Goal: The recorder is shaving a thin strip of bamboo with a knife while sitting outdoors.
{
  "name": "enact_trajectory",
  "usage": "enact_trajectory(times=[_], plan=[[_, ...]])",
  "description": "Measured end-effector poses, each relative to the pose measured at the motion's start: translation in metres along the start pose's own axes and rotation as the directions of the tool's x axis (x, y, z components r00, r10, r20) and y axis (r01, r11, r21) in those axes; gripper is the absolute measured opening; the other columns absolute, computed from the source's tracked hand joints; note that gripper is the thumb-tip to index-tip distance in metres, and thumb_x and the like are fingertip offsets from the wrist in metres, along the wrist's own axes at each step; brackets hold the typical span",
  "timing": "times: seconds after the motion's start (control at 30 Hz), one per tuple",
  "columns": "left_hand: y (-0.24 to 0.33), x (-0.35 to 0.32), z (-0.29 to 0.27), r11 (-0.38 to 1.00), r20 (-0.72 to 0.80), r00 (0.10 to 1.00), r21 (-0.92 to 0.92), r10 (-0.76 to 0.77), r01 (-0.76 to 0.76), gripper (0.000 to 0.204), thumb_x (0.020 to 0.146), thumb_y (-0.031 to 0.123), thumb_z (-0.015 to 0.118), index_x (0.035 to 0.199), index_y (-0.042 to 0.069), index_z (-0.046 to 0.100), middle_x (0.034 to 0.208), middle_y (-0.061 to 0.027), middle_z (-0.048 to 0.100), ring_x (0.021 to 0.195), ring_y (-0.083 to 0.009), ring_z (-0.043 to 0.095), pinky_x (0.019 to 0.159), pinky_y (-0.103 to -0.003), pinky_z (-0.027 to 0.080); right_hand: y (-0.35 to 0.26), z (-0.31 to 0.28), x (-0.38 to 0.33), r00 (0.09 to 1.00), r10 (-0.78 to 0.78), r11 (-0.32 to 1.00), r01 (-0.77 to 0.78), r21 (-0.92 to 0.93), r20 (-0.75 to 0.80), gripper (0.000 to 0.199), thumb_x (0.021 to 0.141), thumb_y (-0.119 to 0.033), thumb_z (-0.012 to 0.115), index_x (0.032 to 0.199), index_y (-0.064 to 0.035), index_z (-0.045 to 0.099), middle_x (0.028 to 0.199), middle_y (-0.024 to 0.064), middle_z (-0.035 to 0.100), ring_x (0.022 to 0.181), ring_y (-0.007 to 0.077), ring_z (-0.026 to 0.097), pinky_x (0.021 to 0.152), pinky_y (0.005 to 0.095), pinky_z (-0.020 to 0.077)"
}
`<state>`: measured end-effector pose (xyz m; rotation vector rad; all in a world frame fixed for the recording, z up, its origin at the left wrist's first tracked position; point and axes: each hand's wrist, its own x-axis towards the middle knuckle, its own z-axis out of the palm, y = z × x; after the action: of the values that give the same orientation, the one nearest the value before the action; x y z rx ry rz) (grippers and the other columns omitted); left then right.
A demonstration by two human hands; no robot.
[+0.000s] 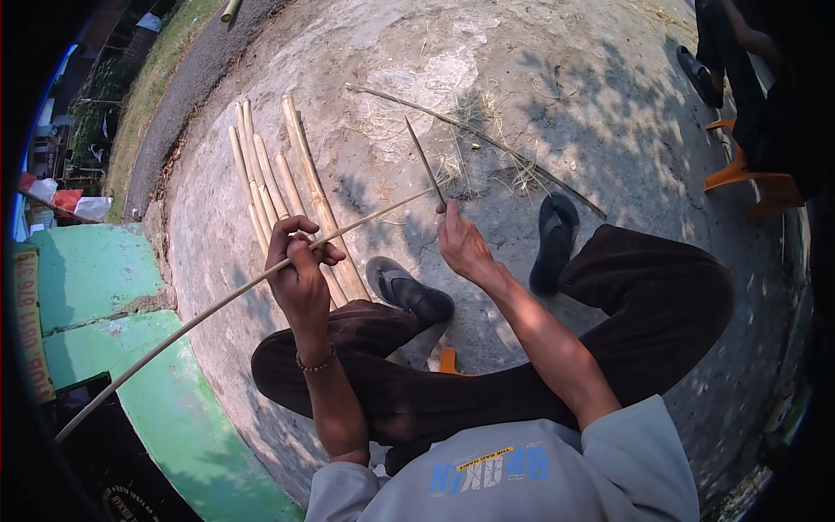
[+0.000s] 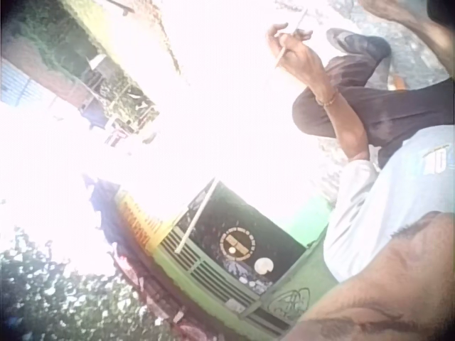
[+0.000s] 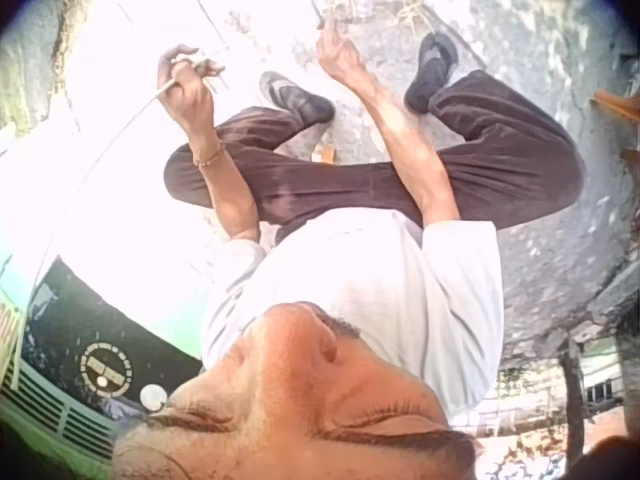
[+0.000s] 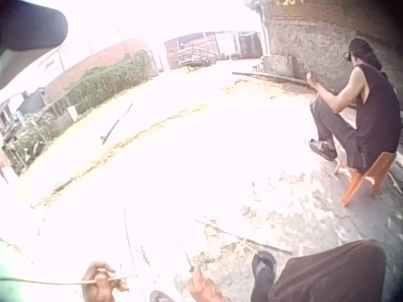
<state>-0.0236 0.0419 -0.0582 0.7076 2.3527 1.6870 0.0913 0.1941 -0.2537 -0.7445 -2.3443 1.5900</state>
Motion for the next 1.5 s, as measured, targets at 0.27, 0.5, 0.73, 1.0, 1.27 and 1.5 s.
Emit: enact_trajectory(times=[0.27, 0.5, 0.73, 1.0, 1.27, 1.5], plan=[[-0.006, 0.001, -0.013, 0.999, -0.005, 1.000, -0.039, -0.004, 0.004, 0.023, 0.099, 0.004, 0.031, 0.100, -0.003, 0.053, 0.069, -0.0044, 0.050, 0.059, -0.0144, 0.061, 0.055, -0.026, 0.048, -0.012, 0.035, -0.025, 0.974, 0.028, 0.994, -0.003, -0.108, 0.226, 0.030, 0.091, -0.006, 0.048, 0.117, 0.0038, 0.038, 0.096, 0.0305, 0.063, 0.089, 0.0500, 0.062, 0.075, 0.0547, 0.0506], [-0.012, 0.009, -0.012, 0.996, -0.044, 0.999, -0.087, 0.009, -0.012, 0.024, 0.100, 0.006, 0.031, 0.099, -0.004, 0.053, 0.071, -0.0058, 0.052, 0.057, -0.0146, 0.061, 0.054, -0.026, 0.048, 0.153, 0.016, -0.027, 0.827, 0.541, 0.802, -0.451, -0.391, 0.154, 0.044, 0.089, -0.006, 0.051, 0.125, 0.0139, 0.037, 0.109, 0.0374, 0.060, 0.105, 0.0505, 0.059, 0.092, 0.0525, 0.0478], [-0.009, 0.005, -0.010, 0.996, 0.036, 0.999, -0.090, -0.012, 0.015, 0.026, 0.104, 0.015, 0.033, 0.102, -0.002, 0.052, 0.066, -0.0031, 0.049, 0.054, -0.0136, 0.059, 0.051, -0.025, 0.047, 0.077, 0.019, -0.009, 0.950, -0.289, 0.843, 0.310, -0.440, 0.117, 0.031, 0.091, -0.007, 0.048, 0.117, 0.0094, 0.040, 0.093, 0.0331, 0.062, 0.088, 0.0475, 0.063, 0.073, 0.0494, 0.0522], [-0.007, 0.002, -0.012, 0.998, -0.009, 0.998, -0.014, -0.067, 0.067, 0.029, 0.102, 0.020, 0.034, 0.101, -0.003, 0.053, 0.064, -0.0020, 0.046, 0.055, -0.0135, 0.059, 0.051, -0.025, 0.049, -0.055, 0.028, -0.034, 0.956, -0.265, 0.963, 0.270, -0.018, 0.128, 0.018, 0.094, -0.009, 0.045, 0.107, 0.0021, 0.039, 0.072, 0.0288, 0.060, 0.072, 0.0478, 0.062, 0.064, 0.0562, 0.0479], [-0.001, 0.006, -0.007, 0.996, -0.021, 0.996, -0.011, -0.087, 0.087, 0.024, 0.097, 0.010, 0.035, 0.098, -0.003, 0.055, 0.063, -0.0045, 0.053, 0.057, -0.0148, 0.064, 0.053, -0.026, 0.052, 0.104, 0.010, 0.002, 0.900, 0.371, 0.874, -0.256, -0.412, 0.227, 0.043, 0.087, -0.001, 0.046, 0.127, 0.0141, 0.041, 0.103, 0.0358, 0.064, 0.100, 0.0502, 0.063, 0.087, 0.0526, 0.0512], [0.000, 0.007, -0.009, 0.998, -0.036, 0.998, -0.002, -0.060, 0.060, 0.025, 0.098, 0.009, 0.032, 0.098, -0.004, 0.053, 0.063, -0.0046, 0.051, 0.058, -0.0174, 0.066, 0.054, -0.028, 0.054, 0.081, 0.009, -0.001, 0.949, 0.311, 0.918, -0.287, -0.272, 0.046, 0.032, 0.090, -0.006, 0.048, 0.116, 0.0120, 0.041, 0.090, 0.0359, 0.063, 0.087, 0.0524, 0.063, 0.078, 0.0562, 0.0506]])
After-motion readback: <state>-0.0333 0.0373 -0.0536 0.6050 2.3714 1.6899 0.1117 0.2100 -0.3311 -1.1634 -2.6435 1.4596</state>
